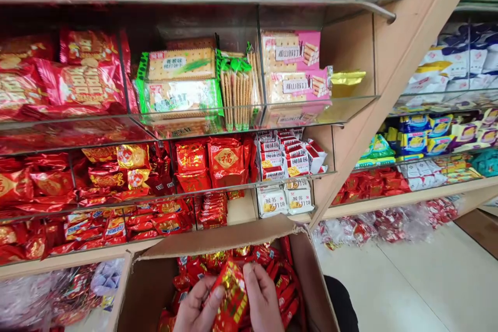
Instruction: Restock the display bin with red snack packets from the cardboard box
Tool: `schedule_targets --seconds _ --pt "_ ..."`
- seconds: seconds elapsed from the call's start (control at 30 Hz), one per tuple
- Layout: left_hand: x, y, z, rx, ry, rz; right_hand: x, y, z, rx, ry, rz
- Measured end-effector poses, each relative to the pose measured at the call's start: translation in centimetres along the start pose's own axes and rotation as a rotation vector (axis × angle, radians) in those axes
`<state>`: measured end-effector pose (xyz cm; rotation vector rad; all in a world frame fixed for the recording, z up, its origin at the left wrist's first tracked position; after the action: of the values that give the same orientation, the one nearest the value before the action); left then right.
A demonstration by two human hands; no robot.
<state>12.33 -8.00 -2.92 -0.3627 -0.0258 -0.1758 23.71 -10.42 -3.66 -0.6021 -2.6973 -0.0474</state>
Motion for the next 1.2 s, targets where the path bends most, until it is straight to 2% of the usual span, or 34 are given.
schedule_targets --seconds 0.1,0.2,0.3,0.43,0.5,0.57,0.63,0.7,0.8,0.87,0.9,0.97,1.03,1.07,1.13,1.2 --pt "0.5 -0.5 1.7 -0.11 -0.098 0.047 -0.3 -0.1 -0.6 0.033 0.116 -0.084" --pt "0.7 -0.7 2.4 -0.197 -0.174 0.025 -0.6 -0.2 -0.6 0.016 0.104 -0.085" --pt "0.7 -0.8 2.3 -0.223 -0.197 -0.012 -0.5 -0.2 -1.1 -0.022 0.041 -0.12" --pt "0.2 -0.6 1.4 -0.194 -0.225 -0.001 0.3 -0.6 -2.5 -0.069 -0.032 -0.285" --pt "-0.3 -0.3 0.9 -0.173 -0.197 -0.042 0.5 -0.9 -2.9 -0.072 -0.069 -0.348" --pt "-1.0 0.0 0.9 -0.089 -0.075 -0.147 0.2 -1.0 -3.1 -0.082 -0.084 -0.342" --pt "-1.8 0.2 1.3 0.078 0.161 -0.255 -0.4 -0.9 -3.5 -0.122 -0.137 -0.309" --pt "-2.5 0.0 2.1 0.258 0.43 -0.292 -0.9 -0.5 -4.1 -0.174 -0.297 -0.349" --pt "-3.7 -0.5 4.0 0.449 0.68 -0.208 -1.1 0.2 -5.6 -0.201 -0.598 -0.562" --pt "-4.9 -0.5 5.9 0.554 0.756 -0.093 -1.0 0.9 -7.1 -0.254 -0.708 -0.654" --pt "-5.6 -0.3 7.0 0.594 0.798 -0.029 -0.9 1.4 -7.9 -0.306 -0.742 -0.653" --pt "-7.3 0.9 9.1 0.655 0.912 0.127 -1.0 2.9 -9.3 -0.444 -0.814 -0.546" --pt "-9.0 2.8 10.4 0.625 1.062 0.197 -1.1 5.0 -10.0 -0.579 -0.927 -0.432" --pt "-9.8 3.9 10.7 0.601 1.104 0.226 -1.0 6.2 -9.8 -0.627 -0.991 -0.424" --pt "-11.0 5.8 10.4 0.465 1.177 0.258 -0.7 8.7 -8.7 -0.678 -1.093 -0.482" --pt "-11.6 7.0 9.4 0.346 1.233 0.309 -0.3 11.4 -6.6 -0.617 -1.146 -0.504"
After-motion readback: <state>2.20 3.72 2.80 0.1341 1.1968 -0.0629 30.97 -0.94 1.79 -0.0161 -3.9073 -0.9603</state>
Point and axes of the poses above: each hand's wrist, its own y-axis towards the middle knuckle, its own x-axis out of the palm, z = x × y, the point moved 2 cm from there along y, towards the middle knuckle, and after that the axes turned 11 degrees about -x, right-handed, at the moved point
